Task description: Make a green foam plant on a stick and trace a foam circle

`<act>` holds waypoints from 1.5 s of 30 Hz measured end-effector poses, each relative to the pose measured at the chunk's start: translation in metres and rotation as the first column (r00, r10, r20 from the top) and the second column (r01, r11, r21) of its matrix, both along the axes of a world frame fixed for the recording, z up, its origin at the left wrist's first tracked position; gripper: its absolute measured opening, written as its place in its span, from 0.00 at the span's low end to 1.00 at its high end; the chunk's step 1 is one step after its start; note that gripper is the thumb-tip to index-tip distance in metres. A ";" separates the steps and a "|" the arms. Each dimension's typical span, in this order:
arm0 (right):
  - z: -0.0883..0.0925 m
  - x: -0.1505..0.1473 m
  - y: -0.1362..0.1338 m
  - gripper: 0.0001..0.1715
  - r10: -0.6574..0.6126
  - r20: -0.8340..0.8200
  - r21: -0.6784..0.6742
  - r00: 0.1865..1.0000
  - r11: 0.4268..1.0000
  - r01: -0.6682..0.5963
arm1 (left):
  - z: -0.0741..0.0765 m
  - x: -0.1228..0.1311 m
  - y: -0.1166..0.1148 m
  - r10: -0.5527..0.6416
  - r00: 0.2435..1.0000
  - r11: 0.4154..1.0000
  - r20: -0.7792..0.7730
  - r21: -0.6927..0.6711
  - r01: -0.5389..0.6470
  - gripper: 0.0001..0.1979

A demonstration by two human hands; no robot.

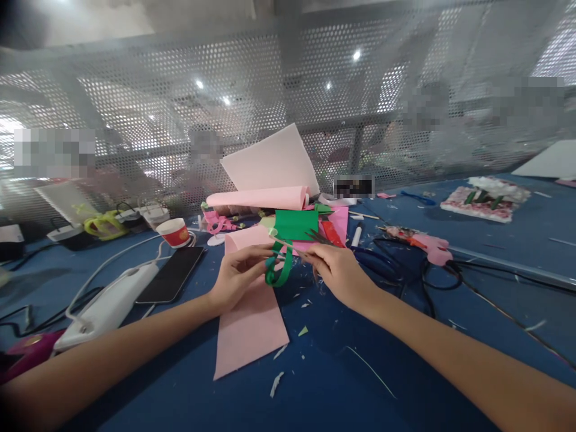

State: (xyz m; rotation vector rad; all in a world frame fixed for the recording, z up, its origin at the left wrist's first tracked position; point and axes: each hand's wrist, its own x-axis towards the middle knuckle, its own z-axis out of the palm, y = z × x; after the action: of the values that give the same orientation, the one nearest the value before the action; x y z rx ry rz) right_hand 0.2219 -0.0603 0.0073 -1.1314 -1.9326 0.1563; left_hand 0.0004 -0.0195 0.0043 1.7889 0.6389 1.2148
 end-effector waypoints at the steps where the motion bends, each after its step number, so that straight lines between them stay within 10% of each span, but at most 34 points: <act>1: 0.001 0.000 -0.001 0.15 -0.019 -0.014 0.024 1.000 1.000 0.019 | 0.001 -0.001 0.000 -0.009 1.000 1.000 0.011 0.016 0.008 0.09; 12: -0.001 -0.011 -0.010 0.19 -0.025 -0.246 -0.088 0.969 0.996 0.003 | 0.005 -0.006 0.001 0.119 0.945 0.962 -0.303 0.272 -0.034 0.16; 45: -0.020 -0.028 -0.013 0.14 0.024 -0.364 -0.325 0.931 0.934 -0.151 | 0.000 0.000 0.006 -0.003 1.000 1.000 0.024 0.030 0.003 0.12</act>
State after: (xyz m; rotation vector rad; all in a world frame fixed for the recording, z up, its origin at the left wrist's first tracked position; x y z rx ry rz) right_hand 0.1941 -0.0733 -0.0125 -1.1469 -1.6652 0.7311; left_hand 0.0009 -0.0137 0.0040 1.7964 0.6068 1.2483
